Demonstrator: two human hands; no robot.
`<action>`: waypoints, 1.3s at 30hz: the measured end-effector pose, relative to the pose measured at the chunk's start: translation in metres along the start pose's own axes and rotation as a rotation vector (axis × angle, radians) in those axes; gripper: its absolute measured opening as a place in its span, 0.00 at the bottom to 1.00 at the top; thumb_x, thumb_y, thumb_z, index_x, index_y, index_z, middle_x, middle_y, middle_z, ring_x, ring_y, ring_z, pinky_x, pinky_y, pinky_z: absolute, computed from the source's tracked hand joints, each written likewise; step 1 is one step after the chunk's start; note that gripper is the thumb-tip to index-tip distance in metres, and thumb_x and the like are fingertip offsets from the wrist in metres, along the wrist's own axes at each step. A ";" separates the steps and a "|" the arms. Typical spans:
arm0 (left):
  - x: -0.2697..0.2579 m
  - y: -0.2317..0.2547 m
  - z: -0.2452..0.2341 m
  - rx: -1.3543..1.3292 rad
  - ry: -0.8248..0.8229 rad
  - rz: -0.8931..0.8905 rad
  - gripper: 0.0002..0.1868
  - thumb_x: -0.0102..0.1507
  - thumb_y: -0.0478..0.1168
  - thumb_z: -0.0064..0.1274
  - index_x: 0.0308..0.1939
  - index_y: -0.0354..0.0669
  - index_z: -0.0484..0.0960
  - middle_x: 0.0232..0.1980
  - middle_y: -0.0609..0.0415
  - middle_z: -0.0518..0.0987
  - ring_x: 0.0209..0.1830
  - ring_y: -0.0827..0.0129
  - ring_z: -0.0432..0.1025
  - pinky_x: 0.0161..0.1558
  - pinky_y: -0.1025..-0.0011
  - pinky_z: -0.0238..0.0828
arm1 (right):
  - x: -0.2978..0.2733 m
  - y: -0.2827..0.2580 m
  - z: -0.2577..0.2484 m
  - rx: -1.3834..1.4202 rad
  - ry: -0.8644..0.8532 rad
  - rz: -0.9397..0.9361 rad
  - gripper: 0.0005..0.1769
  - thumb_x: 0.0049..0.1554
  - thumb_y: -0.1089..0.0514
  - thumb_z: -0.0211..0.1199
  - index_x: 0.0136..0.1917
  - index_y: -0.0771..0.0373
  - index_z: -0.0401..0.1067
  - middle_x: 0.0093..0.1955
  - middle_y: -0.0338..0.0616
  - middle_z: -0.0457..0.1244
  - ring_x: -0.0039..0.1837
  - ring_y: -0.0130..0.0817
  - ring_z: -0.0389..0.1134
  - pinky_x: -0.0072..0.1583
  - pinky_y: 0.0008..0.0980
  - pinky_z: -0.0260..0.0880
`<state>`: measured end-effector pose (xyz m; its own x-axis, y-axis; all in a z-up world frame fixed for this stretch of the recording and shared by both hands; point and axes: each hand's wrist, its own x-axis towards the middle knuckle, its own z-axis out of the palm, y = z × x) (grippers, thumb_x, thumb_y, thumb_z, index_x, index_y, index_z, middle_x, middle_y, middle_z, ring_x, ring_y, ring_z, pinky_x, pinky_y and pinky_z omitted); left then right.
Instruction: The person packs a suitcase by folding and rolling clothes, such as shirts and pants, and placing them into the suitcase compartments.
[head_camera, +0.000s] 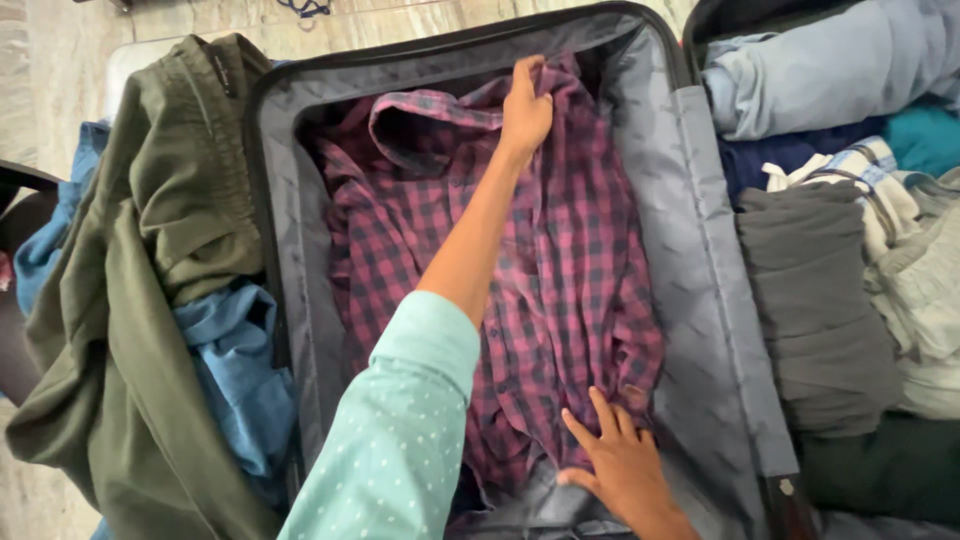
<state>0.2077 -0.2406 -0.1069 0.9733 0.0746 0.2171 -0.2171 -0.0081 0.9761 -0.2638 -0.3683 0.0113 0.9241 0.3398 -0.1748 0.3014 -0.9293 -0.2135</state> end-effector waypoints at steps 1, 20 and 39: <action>-0.003 -0.002 -0.007 0.048 -0.054 0.090 0.29 0.61 0.25 0.47 0.68 0.36 0.65 0.68 0.37 0.73 0.72 0.50 0.66 0.71 0.60 0.60 | 0.000 0.000 0.003 0.017 0.034 0.037 0.46 0.40 0.31 0.67 0.70 0.43 0.67 0.73 0.56 0.57 0.67 0.60 0.62 0.57 0.58 0.65; -0.307 0.176 -0.013 0.273 -0.586 -0.235 0.10 0.64 0.42 0.56 0.44 0.41 0.84 0.41 0.45 0.82 0.42 0.50 0.78 0.43 0.59 0.73 | -0.003 0.062 -0.025 0.394 0.047 0.569 0.14 0.55 0.59 0.58 0.56 0.54 0.73 0.43 0.39 0.71 0.47 0.45 0.76 0.45 0.48 0.74; -0.306 0.150 -0.093 -0.421 -0.491 -0.507 0.10 0.67 0.32 0.57 0.52 0.35 0.76 0.42 0.58 0.82 0.43 0.76 0.75 0.47 0.72 0.73 | -0.028 0.059 -0.047 0.092 0.008 0.493 0.08 0.56 0.59 0.63 0.51 0.56 0.77 0.52 0.47 0.65 0.46 0.55 0.71 0.48 0.49 0.72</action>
<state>-0.1293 -0.1714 -0.0275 0.8614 -0.4769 -0.1748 0.3426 0.2915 0.8931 -0.2613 -0.4394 0.0484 0.9533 -0.1378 -0.2687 -0.1930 -0.9623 -0.1914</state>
